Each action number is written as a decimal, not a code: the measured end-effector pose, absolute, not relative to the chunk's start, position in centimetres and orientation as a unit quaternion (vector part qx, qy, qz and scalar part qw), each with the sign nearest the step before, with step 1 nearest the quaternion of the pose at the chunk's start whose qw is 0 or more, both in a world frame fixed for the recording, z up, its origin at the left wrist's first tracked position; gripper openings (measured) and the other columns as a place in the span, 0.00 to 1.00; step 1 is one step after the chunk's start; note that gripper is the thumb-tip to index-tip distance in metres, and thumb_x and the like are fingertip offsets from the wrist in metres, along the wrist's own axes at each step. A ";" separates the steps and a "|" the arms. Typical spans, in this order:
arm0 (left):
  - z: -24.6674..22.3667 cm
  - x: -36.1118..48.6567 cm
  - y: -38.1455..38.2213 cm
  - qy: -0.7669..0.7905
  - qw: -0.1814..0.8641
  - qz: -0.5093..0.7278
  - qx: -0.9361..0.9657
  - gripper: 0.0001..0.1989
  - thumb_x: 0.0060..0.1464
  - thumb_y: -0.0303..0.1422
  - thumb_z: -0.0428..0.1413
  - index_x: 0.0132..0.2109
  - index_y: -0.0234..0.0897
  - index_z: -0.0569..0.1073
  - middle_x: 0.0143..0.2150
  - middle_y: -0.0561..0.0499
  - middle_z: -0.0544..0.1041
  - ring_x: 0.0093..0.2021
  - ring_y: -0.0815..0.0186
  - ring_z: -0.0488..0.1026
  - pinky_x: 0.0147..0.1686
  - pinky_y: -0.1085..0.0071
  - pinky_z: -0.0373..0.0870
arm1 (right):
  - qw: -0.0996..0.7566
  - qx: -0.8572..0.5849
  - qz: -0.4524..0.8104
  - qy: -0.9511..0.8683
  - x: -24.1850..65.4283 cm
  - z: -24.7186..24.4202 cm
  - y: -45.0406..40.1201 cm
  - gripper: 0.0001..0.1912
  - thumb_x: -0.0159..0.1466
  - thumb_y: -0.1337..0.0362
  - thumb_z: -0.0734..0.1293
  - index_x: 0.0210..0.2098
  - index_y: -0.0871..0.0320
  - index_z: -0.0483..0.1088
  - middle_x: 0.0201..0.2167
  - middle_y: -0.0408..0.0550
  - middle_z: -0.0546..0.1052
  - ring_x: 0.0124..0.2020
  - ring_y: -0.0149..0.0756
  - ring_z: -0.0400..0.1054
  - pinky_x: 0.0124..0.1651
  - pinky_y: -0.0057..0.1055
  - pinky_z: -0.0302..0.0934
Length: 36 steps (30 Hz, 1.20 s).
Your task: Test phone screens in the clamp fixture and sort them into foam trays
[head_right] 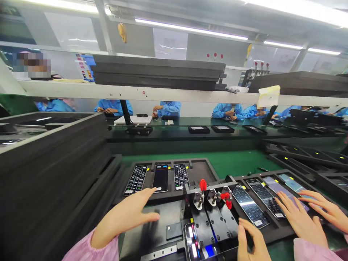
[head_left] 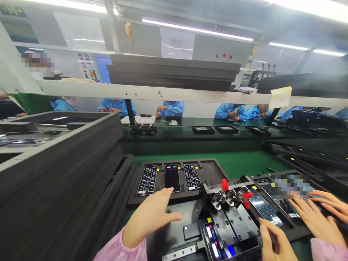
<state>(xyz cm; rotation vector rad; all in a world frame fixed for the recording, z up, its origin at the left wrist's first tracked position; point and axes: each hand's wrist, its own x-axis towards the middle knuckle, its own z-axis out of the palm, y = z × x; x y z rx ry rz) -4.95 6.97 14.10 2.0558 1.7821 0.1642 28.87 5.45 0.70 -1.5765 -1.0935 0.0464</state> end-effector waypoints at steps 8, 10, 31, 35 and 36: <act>8.5 -0.4 3.3 0.542 0.264 0.018 0.797 0.23 0.45 0.47 0.57 0.44 0.35 0.73 0.42 0.41 0.77 0.41 0.48 0.74 0.42 0.57 0.69 | 0.471 -0.689 0.121 -0.537 28.8 3.0 8.4 0.25 0.52 0.43 0.63 0.40 0.54 0.68 0.39 0.49 0.76 0.38 0.45 0.71 0.48 0.44 0.63; 6.3 0.8 3.9 0.504 0.258 0.056 0.822 0.24 0.46 0.48 0.57 0.44 0.34 0.74 0.41 0.41 0.77 0.40 0.49 0.74 0.40 0.58 0.70 | 0.466 -0.696 0.122 -0.532 28.8 3.0 8.7 0.25 0.51 0.42 0.64 0.40 0.54 0.68 0.38 0.48 0.76 0.37 0.43 0.72 0.46 0.40 0.64; 2.0 0.7 6.1 0.421 0.286 0.152 0.848 0.06 0.46 0.35 0.57 0.32 0.39 0.72 0.34 0.54 0.74 0.35 0.66 0.70 0.33 0.74 0.62 | 0.444 -0.649 0.054 -0.615 28.2 4.6 10.2 0.19 0.57 0.45 0.62 0.27 0.56 0.61 0.23 0.43 0.72 0.25 0.33 0.69 0.33 0.29 0.65; 2.0 0.7 6.2 0.422 0.281 0.146 0.850 0.05 0.47 0.35 0.56 0.33 0.39 0.71 0.34 0.54 0.73 0.34 0.68 0.70 0.33 0.75 0.62 | 0.447 -0.637 0.080 -0.622 28.1 4.9 10.1 0.17 0.58 0.48 0.62 0.27 0.56 0.60 0.23 0.42 0.71 0.25 0.31 0.68 0.33 0.28 0.64; 2.0 0.7 6.2 0.421 0.279 0.143 0.851 0.05 0.47 0.35 0.56 0.32 0.39 0.71 0.34 0.55 0.73 0.34 0.68 0.70 0.33 0.75 0.62 | 0.451 -0.635 0.087 -0.621 28.0 5.0 10.0 0.17 0.58 0.48 0.62 0.27 0.56 0.60 0.24 0.42 0.71 0.25 0.31 0.68 0.34 0.28 0.64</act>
